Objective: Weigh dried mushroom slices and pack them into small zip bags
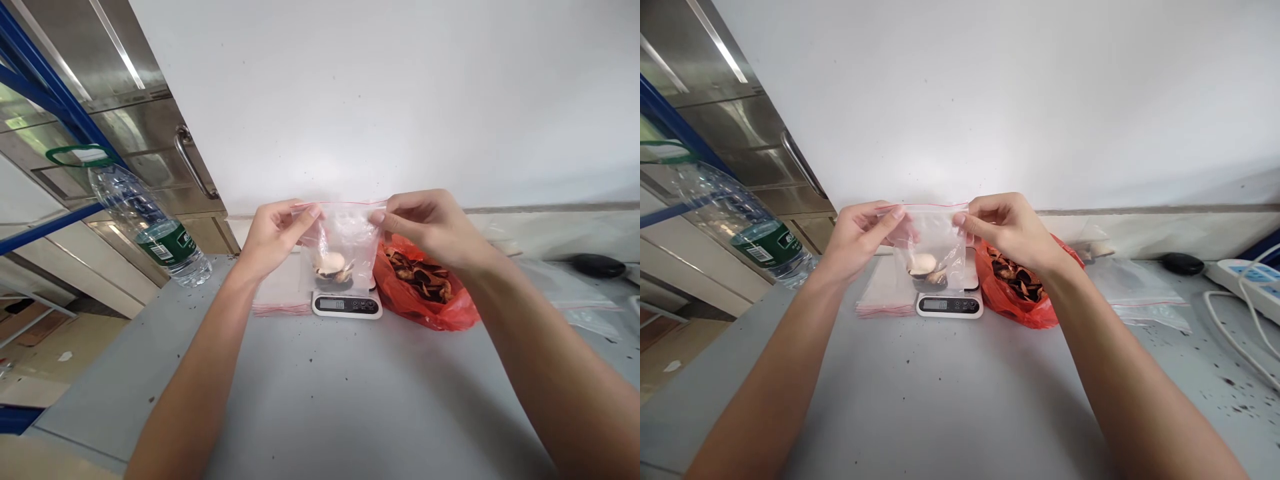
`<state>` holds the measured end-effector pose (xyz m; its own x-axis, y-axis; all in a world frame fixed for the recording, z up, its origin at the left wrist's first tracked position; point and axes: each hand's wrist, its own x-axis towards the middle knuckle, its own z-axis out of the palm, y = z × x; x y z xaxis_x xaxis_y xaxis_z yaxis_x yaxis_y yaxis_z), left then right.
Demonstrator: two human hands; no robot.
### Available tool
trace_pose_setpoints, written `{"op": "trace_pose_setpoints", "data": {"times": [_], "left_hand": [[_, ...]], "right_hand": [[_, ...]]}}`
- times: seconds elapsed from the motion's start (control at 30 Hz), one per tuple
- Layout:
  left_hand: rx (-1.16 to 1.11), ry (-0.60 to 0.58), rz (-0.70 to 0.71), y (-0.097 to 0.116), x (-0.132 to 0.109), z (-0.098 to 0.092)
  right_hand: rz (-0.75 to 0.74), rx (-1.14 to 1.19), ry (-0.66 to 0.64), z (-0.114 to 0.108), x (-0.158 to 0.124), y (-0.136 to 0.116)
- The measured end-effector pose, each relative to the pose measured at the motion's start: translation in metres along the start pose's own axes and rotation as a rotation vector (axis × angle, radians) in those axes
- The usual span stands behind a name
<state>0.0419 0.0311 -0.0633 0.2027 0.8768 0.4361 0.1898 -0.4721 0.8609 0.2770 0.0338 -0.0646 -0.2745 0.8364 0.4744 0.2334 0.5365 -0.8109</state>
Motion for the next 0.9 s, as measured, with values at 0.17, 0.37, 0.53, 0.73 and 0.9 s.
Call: {"op": "trace_pose_setpoints", "data": {"times": [0.17,0.37,0.53,0.73,0.9], "left_hand": [[0.019,-0.038,0.009,0.002,0.000,-0.002],[0.027,0.016,0.053,-0.002,0.001,-0.004],[0.071,0.003,0.086,-0.002,0.000,-0.002],[0.067,-0.100,0.107,-0.002,-0.003,0.007],[0.145,-0.127,0.124,-0.002,-0.005,0.008]], "right_hand": [[0.029,0.016,-0.043,-0.003,0.001,0.000],[0.039,0.000,-0.012,-0.006,-0.001,0.001],[0.060,-0.013,-0.127,-0.006,-0.002,0.000],[0.042,-0.025,-0.223,-0.005,-0.003,-0.001],[0.010,-0.043,-0.195,-0.006,-0.004,-0.001]]}}
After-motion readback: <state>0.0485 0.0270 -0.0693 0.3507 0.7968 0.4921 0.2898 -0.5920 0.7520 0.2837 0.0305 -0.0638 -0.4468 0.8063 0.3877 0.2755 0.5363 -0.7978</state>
